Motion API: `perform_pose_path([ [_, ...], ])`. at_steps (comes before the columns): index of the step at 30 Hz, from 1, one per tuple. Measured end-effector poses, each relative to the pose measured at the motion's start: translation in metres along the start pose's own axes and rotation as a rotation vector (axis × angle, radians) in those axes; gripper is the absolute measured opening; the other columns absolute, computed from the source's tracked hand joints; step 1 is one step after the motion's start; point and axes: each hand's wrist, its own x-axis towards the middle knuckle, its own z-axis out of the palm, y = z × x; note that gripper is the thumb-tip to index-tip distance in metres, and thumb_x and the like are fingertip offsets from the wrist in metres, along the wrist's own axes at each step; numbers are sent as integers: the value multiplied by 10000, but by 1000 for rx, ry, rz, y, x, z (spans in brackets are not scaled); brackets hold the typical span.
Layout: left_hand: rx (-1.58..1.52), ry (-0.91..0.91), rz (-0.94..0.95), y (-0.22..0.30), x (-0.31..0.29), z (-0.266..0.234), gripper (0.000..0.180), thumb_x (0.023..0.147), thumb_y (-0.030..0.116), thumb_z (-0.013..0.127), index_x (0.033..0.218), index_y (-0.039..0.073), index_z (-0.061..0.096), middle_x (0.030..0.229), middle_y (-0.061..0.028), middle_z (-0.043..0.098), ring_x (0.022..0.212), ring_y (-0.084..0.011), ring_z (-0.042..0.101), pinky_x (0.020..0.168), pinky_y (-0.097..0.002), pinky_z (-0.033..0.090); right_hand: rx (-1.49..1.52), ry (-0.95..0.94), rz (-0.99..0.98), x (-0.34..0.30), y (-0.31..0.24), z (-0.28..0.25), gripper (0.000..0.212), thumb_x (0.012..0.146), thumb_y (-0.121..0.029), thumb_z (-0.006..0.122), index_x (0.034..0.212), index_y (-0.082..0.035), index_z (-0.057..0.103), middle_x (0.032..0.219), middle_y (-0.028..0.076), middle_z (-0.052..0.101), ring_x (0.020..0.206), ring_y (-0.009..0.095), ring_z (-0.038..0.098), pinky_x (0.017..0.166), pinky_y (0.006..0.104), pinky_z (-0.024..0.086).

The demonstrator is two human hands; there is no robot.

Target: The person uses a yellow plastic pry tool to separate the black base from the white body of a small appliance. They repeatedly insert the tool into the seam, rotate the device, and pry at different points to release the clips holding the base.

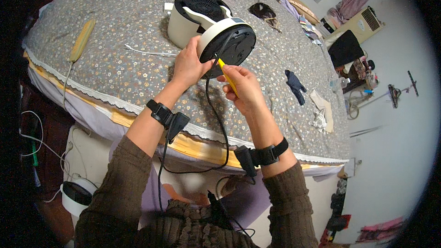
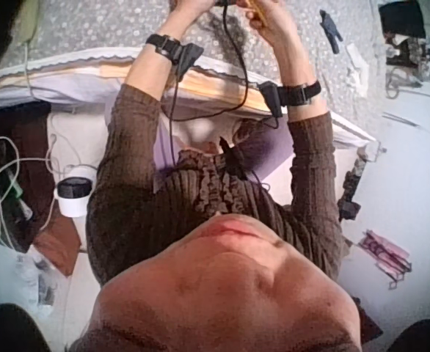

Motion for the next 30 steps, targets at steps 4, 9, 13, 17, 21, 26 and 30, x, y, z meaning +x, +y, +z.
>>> perform_pose_path([
  [4,-7,18,4,-1,0,1,765,716,353,855,1284,54,438,1100,-220,663,1007,-417,651,849,-492,528,-757,178,-433,-7,0,3,439,781,-42,781,1156,21,561,1004,166,639,649,239,639,516,330,507],
  [9,-11,18,-8,-1,1,2,779,709,364,863,1281,49,439,1081,-221,667,994,-422,651,844,-491,528,-1473,223,-1061,-11,3,3,320,780,13,661,1083,-6,562,963,177,575,773,381,651,628,435,546],
  [13,-29,22,5,-1,1,2,775,704,353,869,1271,43,441,1062,-226,669,978,-428,652,833,-489,529,-1670,234,-1063,-10,2,2,207,852,-40,603,1055,-17,571,898,142,564,738,358,661,607,449,542],
  [17,-25,35,18,-1,-1,2,763,708,338,866,1265,36,441,1058,-228,667,969,-432,653,822,-489,530,-1775,214,-1040,-6,-3,5,190,865,-51,610,1050,-19,584,887,142,602,713,344,666,576,434,541],
  [21,-11,59,20,-1,-4,4,749,715,328,860,1259,29,442,1064,-231,664,965,-431,655,816,-493,530,-785,132,-368,4,-15,7,174,932,-83,592,1083,2,573,919,119,652,625,195,598,495,307,455],
  [26,-9,57,5,0,-3,8,753,720,332,855,1267,27,436,1070,-236,661,975,-429,653,816,-496,530,662,-76,338,6,-7,2,207,1022,-205,554,1117,-21,557,949,127,646,535,18,456,401,135,299],
  [30,12,25,-22,1,-3,5,756,727,336,850,1283,39,434,1089,-235,660,997,-424,652,832,-491,531,467,-20,221,4,-5,3,271,1009,-221,583,1187,-26,522,950,135,644,551,37,479,407,141,313],
])
